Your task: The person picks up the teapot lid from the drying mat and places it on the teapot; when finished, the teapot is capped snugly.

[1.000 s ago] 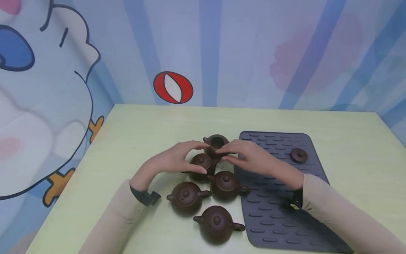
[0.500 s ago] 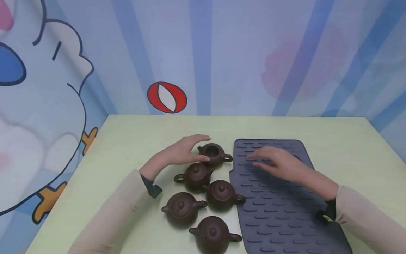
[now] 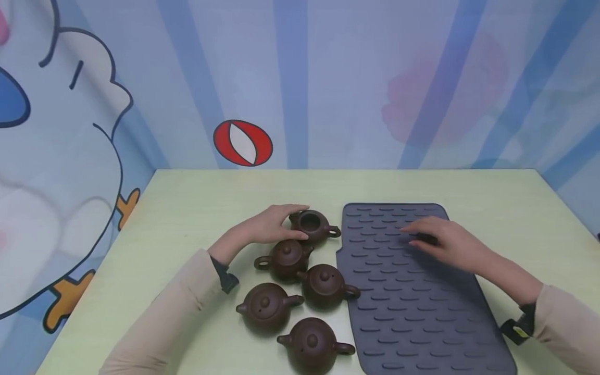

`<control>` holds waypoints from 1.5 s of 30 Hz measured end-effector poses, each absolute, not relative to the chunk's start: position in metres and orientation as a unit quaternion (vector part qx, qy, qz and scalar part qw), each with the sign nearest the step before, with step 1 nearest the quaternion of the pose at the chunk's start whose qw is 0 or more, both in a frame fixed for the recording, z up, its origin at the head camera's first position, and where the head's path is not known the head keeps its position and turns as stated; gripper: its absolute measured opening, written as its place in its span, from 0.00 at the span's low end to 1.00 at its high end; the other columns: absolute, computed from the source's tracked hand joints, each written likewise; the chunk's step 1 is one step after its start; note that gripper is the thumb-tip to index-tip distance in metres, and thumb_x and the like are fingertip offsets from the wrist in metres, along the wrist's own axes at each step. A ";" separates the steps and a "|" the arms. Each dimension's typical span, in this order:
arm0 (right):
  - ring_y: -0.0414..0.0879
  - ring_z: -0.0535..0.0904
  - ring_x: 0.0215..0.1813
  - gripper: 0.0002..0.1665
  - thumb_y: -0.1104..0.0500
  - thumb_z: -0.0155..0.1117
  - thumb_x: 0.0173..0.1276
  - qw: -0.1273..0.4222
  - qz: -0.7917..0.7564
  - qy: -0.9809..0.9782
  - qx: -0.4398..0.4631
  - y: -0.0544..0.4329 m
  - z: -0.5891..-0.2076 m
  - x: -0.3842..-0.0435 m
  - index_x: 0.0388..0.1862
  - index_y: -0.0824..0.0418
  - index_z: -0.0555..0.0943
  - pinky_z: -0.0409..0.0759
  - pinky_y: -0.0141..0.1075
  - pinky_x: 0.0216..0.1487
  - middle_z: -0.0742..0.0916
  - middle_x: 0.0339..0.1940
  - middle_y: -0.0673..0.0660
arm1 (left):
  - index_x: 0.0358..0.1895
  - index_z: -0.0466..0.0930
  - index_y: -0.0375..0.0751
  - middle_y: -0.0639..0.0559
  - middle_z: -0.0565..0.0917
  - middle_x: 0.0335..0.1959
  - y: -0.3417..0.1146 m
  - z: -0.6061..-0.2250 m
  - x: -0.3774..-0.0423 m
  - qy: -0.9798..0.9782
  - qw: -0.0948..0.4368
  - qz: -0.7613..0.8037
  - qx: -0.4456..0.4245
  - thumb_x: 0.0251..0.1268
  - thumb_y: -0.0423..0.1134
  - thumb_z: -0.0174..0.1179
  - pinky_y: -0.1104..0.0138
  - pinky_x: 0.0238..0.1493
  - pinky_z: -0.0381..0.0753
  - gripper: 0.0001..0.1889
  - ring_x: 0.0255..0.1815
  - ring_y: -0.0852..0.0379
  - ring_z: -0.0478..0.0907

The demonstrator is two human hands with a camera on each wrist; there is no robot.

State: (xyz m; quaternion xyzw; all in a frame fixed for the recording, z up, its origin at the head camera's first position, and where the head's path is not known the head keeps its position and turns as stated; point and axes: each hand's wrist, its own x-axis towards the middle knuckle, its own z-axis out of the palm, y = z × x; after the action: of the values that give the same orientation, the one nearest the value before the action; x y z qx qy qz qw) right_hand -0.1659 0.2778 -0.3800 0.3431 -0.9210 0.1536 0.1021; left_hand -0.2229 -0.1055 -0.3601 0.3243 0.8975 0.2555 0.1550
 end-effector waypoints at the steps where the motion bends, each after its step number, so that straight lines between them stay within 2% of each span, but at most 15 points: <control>1: 0.50 0.80 0.48 0.20 0.63 0.69 0.57 0.107 0.151 -0.920 0.344 0.280 -0.380 -0.166 0.51 0.58 0.81 0.79 0.43 0.39 0.84 0.47 0.54 | 0.69 0.60 0.39 0.46 0.67 0.67 -0.106 -0.361 -0.223 0.897 0.153 0.259 0.323 0.60 0.50 0.62 0.56 0.67 0.62 0.37 0.69 0.50 0.60; 10: 0.50 0.81 0.43 0.20 0.68 0.71 0.52 0.149 0.140 -0.921 0.331 0.296 -0.382 -0.164 0.46 0.59 0.84 0.80 0.44 0.37 0.86 0.42 0.55 | 0.67 0.65 0.41 0.46 0.71 0.63 -0.107 -0.363 -0.222 0.898 0.139 0.278 0.312 0.57 0.50 0.65 0.56 0.63 0.68 0.35 0.64 0.49 0.67; 21: 0.54 0.82 0.41 0.21 0.71 0.71 0.49 0.140 0.153 -0.933 0.293 0.305 -0.391 -0.164 0.45 0.63 0.84 0.81 0.45 0.35 0.87 0.40 0.59 | 0.62 0.70 0.41 0.47 0.75 0.59 -0.105 -0.367 -0.222 0.897 0.117 0.292 0.311 0.53 0.49 0.68 0.59 0.58 0.74 0.34 0.59 0.50 0.73; 27: 0.53 0.83 0.38 0.20 0.72 0.69 0.50 0.154 0.162 -0.931 0.288 0.306 -0.392 -0.165 0.45 0.63 0.84 0.81 0.44 0.32 0.87 0.39 0.59 | 0.59 0.72 0.41 0.48 0.77 0.56 -0.103 -0.366 -0.223 0.895 0.117 0.300 0.308 0.51 0.49 0.69 0.60 0.56 0.76 0.32 0.58 0.49 0.74; 37: 0.52 0.83 0.37 0.15 0.71 0.71 0.49 0.198 0.166 -0.913 0.317 0.287 -0.382 -0.175 0.39 0.63 0.85 0.81 0.44 0.34 0.87 0.36 0.58 | 0.57 0.73 0.42 0.47 0.77 0.56 -0.102 -0.365 -0.225 0.902 0.124 0.294 0.292 0.49 0.50 0.71 0.61 0.55 0.76 0.32 0.58 0.49 0.74; 45: 0.50 0.83 0.39 0.17 0.70 0.70 0.51 0.222 0.206 -0.894 0.330 0.257 -0.370 -0.180 0.42 0.61 0.85 0.81 0.41 0.34 0.87 0.38 0.57 | 0.57 0.72 0.42 0.45 0.75 0.57 -0.102 -0.363 -0.225 0.902 0.134 0.297 0.281 0.48 0.49 0.71 0.61 0.56 0.76 0.32 0.57 0.47 0.74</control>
State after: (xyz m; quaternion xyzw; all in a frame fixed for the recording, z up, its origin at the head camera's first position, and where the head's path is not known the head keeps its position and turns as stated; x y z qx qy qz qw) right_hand -0.1796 0.2573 -0.3704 0.3304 -0.8938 0.2065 0.2219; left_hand -0.2246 -0.1016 -0.3626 0.2815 0.9025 0.2973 0.1339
